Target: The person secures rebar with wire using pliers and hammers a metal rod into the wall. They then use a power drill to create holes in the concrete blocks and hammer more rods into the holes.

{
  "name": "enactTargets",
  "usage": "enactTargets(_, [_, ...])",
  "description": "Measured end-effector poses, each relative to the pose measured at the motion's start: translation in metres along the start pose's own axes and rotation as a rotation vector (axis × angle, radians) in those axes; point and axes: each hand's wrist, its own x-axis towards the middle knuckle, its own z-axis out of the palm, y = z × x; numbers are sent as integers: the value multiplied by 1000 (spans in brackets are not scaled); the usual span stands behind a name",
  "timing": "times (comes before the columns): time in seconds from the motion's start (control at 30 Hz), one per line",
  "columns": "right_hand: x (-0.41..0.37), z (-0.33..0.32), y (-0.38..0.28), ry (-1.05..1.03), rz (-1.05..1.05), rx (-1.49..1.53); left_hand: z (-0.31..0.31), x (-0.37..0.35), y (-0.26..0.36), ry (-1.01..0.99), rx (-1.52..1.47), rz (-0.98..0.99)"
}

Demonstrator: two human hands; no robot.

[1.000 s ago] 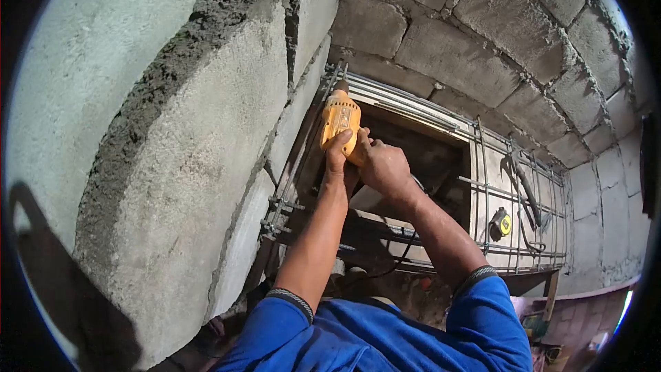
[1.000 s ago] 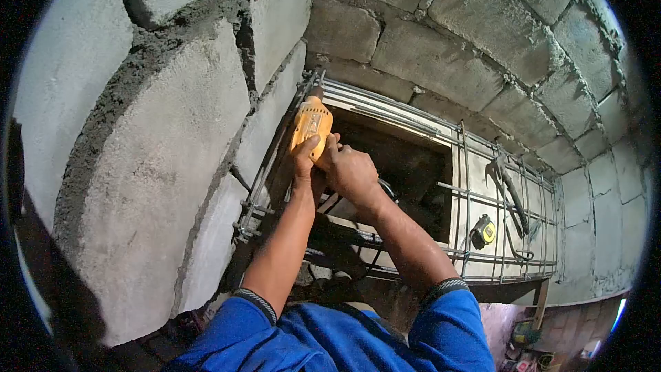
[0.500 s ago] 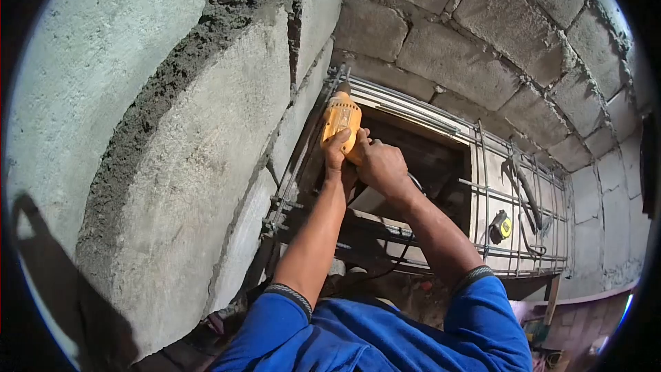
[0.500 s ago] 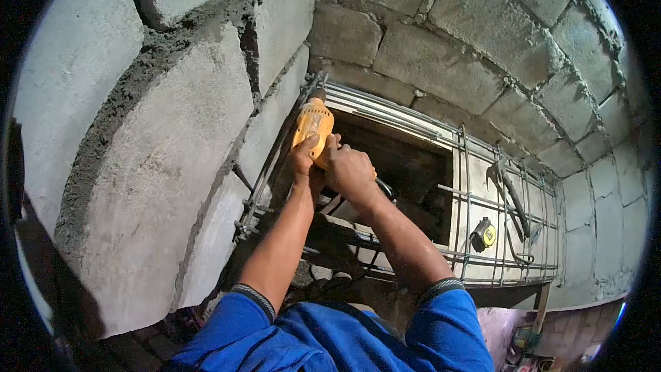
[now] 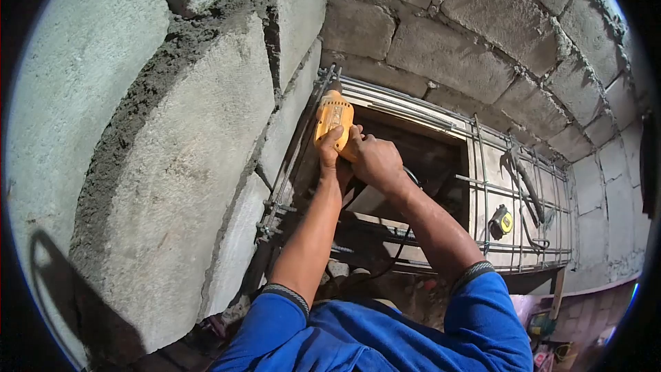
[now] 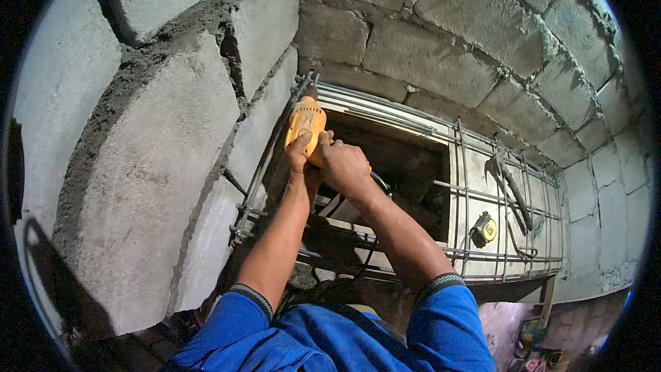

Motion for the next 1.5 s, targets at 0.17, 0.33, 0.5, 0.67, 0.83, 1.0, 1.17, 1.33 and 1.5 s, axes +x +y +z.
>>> enactTargets(0.17, [3, -9, 1, -13, 4, 16, 5, 3, 1, 6, 41, 40])
enactTargets(0.33, [6, -5, 4, 2, 0, 32, 7, 1, 5, -18, 41, -23])
enactTargets(0.5, [9, 0, 6, 2, 0, 14, 9, 2, 6, 5, 44, -6])
enactTargets(0.67, [7, -14, 3, -11, 14, 1, 5, 9, 4, -12, 44, -16])
enactTargets(0.83, [6, -15, 6, -26, 8, -7, 10, 4, 4, -27, 31, -37])
enactTargets(1.0, [6, -9, 9, -12, 20, 39, 8, 7, 3, -13, 90, 12])
enactTargets(1.17, [5, -11, 7, -7, 25, 32, 7, 9, 3, 1, 87, -1])
enactTargets(1.33, [8, -13, 6, -8, 38, 34, 10, 7, 7, -45, 116, 19])
enactTargets(1.5, [7, -16, 4, -28, 32, -4, 12, 7, 6, -32, 100, 15])
